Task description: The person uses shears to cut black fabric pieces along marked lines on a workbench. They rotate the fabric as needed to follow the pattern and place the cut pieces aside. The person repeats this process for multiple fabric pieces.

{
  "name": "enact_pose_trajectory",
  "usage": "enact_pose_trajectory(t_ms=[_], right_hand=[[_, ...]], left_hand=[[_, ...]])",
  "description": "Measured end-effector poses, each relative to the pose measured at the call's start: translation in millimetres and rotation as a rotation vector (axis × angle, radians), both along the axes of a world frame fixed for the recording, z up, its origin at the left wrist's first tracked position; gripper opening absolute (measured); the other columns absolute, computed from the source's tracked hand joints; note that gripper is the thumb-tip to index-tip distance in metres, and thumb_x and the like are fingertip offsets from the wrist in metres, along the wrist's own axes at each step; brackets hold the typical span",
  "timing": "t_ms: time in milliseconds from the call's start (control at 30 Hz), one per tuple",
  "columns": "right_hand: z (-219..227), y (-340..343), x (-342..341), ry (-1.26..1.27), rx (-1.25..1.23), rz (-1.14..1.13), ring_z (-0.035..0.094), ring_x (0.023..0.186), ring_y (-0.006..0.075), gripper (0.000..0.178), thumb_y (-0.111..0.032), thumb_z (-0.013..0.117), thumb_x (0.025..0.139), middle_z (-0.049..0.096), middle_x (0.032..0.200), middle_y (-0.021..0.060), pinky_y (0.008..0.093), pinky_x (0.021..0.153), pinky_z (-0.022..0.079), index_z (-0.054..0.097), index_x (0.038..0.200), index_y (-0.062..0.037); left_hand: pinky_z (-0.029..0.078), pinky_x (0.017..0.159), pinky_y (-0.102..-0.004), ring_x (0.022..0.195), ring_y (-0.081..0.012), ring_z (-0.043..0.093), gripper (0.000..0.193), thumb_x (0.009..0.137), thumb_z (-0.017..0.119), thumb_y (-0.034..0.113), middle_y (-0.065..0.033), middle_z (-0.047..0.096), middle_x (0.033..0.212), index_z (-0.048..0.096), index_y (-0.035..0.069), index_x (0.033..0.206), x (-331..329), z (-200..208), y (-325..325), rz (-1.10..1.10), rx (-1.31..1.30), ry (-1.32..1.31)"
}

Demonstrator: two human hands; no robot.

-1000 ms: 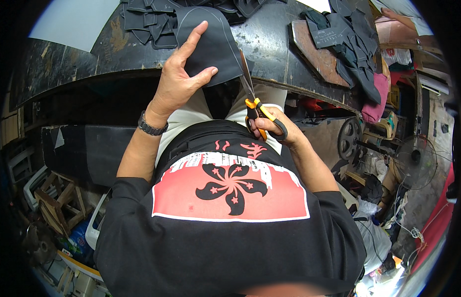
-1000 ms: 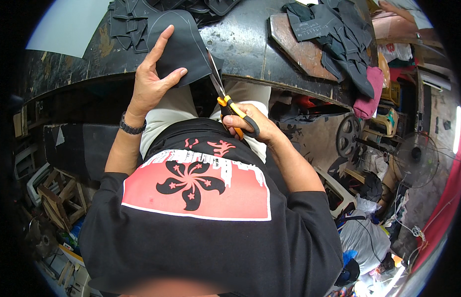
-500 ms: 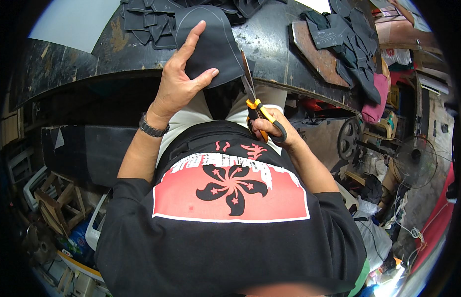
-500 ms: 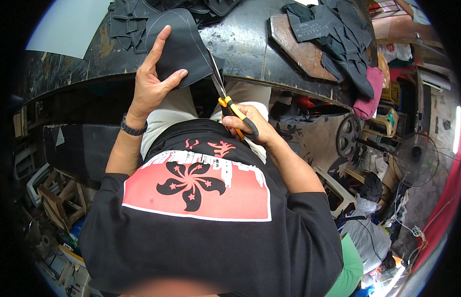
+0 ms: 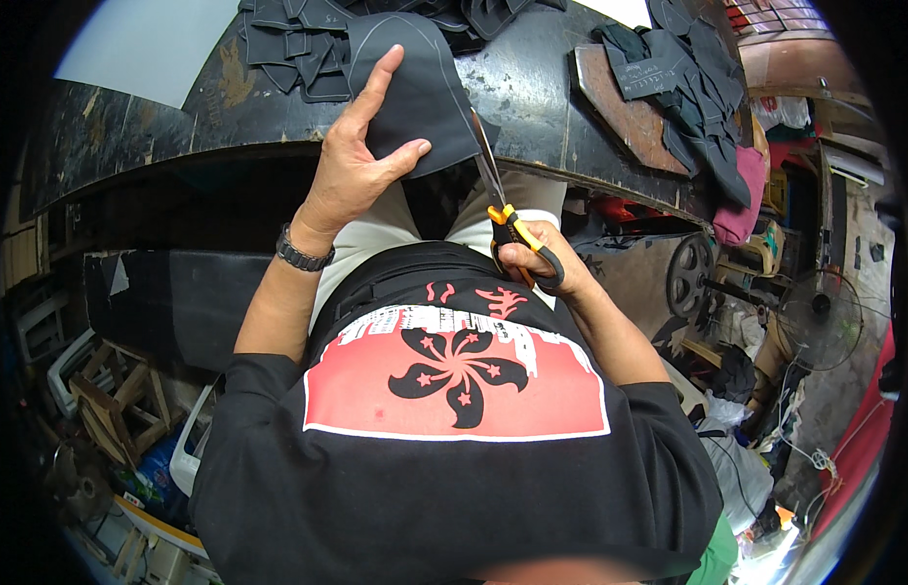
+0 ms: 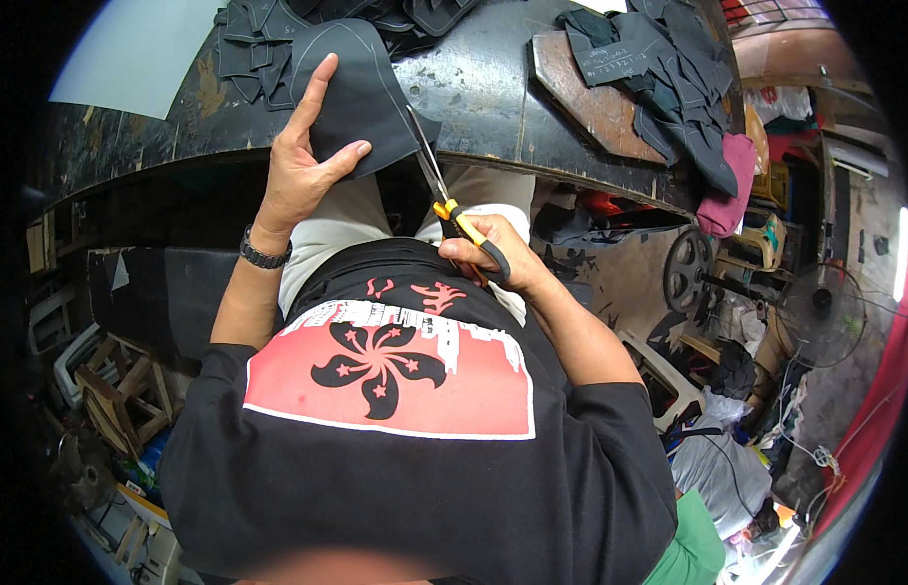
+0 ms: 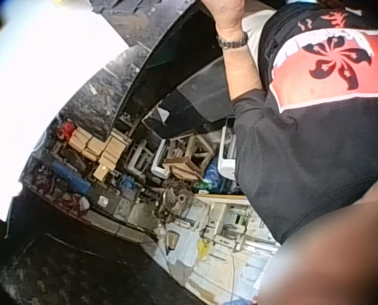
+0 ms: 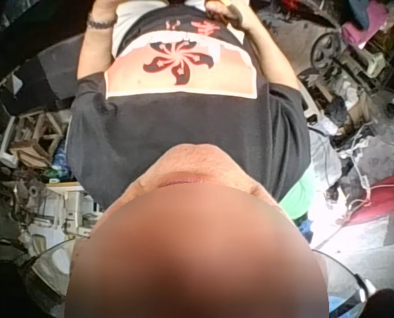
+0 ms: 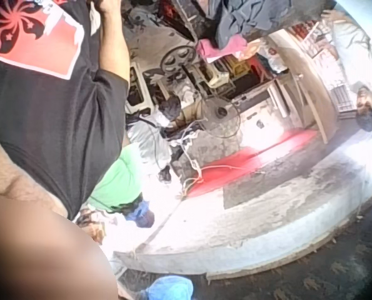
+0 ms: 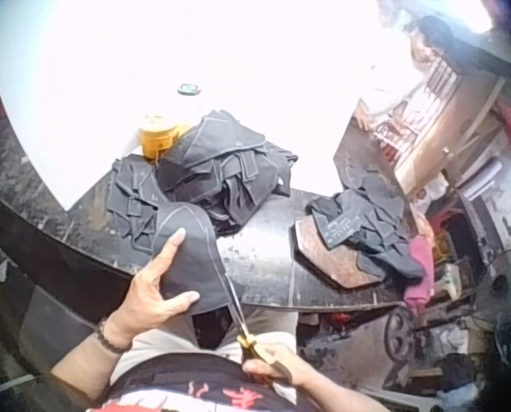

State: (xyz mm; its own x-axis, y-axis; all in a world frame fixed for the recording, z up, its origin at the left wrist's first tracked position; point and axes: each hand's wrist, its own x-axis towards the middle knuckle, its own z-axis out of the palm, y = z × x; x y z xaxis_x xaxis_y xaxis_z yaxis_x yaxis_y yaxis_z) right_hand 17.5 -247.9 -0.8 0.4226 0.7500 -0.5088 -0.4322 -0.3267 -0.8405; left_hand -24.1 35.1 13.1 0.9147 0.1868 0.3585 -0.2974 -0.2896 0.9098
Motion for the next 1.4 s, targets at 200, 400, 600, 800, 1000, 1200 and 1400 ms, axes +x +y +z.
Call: enact_pose_trajectory(t_ms=[200, 400, 600, 800, 1000, 1200, 1400], right_hand=[[4, 1, 0, 0.002, -0.067, 0.005, 0.048, 0.042, 0.0066, 0.031, -0.03, 0.073, 0.086, 0.052, 0.056, -0.0011, 0.0226, 0.039, 0.036, 0.055, 0.074, -0.0076], [8, 1, -2, -0.037, -0.145, 0.02, 0.048, 0.043, 0.0075, 0.035, -0.034, 0.072, 0.086, 0.054, 0.056, -0.0001, 0.022, 0.041, 0.035, 0.059, 0.072, -0.0046], [11, 5, 2, -0.008, -0.13, 0.036, 0.049, 0.043, 0.0081, 0.035, -0.034, 0.072, 0.086, 0.054, 0.056, 0.0009, 0.0222, 0.041, 0.037, 0.058, 0.073, -0.0048], [11, 14, 10, 0.055, -0.058, -0.036, 0.052, 0.049, 0.0095, 0.036, -0.037, 0.071, 0.086, 0.055, 0.063, 0.0023, 0.0231, 0.043, 0.041, 0.057, 0.077, -0.005], [8, 16, 8, 0.053, -0.069, -0.047, 0.049, 0.045, 0.0096, 0.035, -0.035, 0.072, 0.084, 0.054, 0.061, 0.0027, 0.0225, 0.04, 0.037, 0.056, 0.076, -0.0049], [9, 15, 3, 0.005, -0.136, -0.062, 0.046, 0.039, 0.0081, 0.031, -0.028, 0.074, 0.085, 0.051, 0.055, 0.001, 0.0226, 0.036, 0.034, 0.055, 0.075, -0.0057], [13, 16, 4, -0.024, -0.196, -0.019, 0.046, 0.038, 0.0078, 0.029, -0.025, 0.073, 0.086, 0.051, 0.053, 0.0002, 0.0221, 0.036, 0.034, 0.056, 0.075, -0.0052]], left_hand=[[0.022, 0.118, -0.034, 0.144, -0.0227, 0.031, 0.082, 0.077, 0.075, 0.002, -0.0129, 0.035, 0.154, 0.036, 0.002, 0.148, -1, 0, 1, -0.015, -0.028, 0.011], [0.022, 0.118, -0.0334, 0.144, -0.0225, 0.031, 0.081, 0.077, 0.075, 0.002, -0.0128, 0.035, 0.154, 0.036, 0.002, 0.148, -1, -2, 2, -0.014, -0.03, 0.018], [0.023, 0.117, -0.0332, 0.143, -0.0217, 0.032, 0.083, 0.076, 0.075, 0.002, -0.0127, 0.035, 0.154, 0.035, 0.002, 0.149, -1, 0, 0, -0.002, -0.037, 0.032], [0.025, 0.116, -0.0313, 0.14, -0.0201, 0.036, 0.084, 0.076, 0.075, 0.001, -0.0125, 0.036, 0.154, 0.034, 0.002, 0.149, -3, 1, -11, -0.07, -0.142, 0.067], [0.025, 0.116, -0.0316, 0.141, -0.0206, 0.036, 0.085, 0.075, 0.075, 0.002, -0.0124, 0.035, 0.155, 0.034, 0.002, 0.149, -2, -2, -7, -0.046, -0.091, 0.071], [0.025, 0.116, -0.0316, 0.141, -0.021, 0.036, 0.086, 0.075, 0.075, 0.003, -0.0124, 0.035, 0.155, 0.033, 0.003, 0.15, -2, -4, -8, -0.043, -0.091, 0.06], [0.037, 0.108, -0.0293, 0.126, -0.0167, 0.051, 0.063, 0.082, 0.072, 0.003, -0.0103, 0.053, 0.142, 0.049, 0.003, 0.141, -1, -7, -2, 0.007, -0.169, 0.128]])
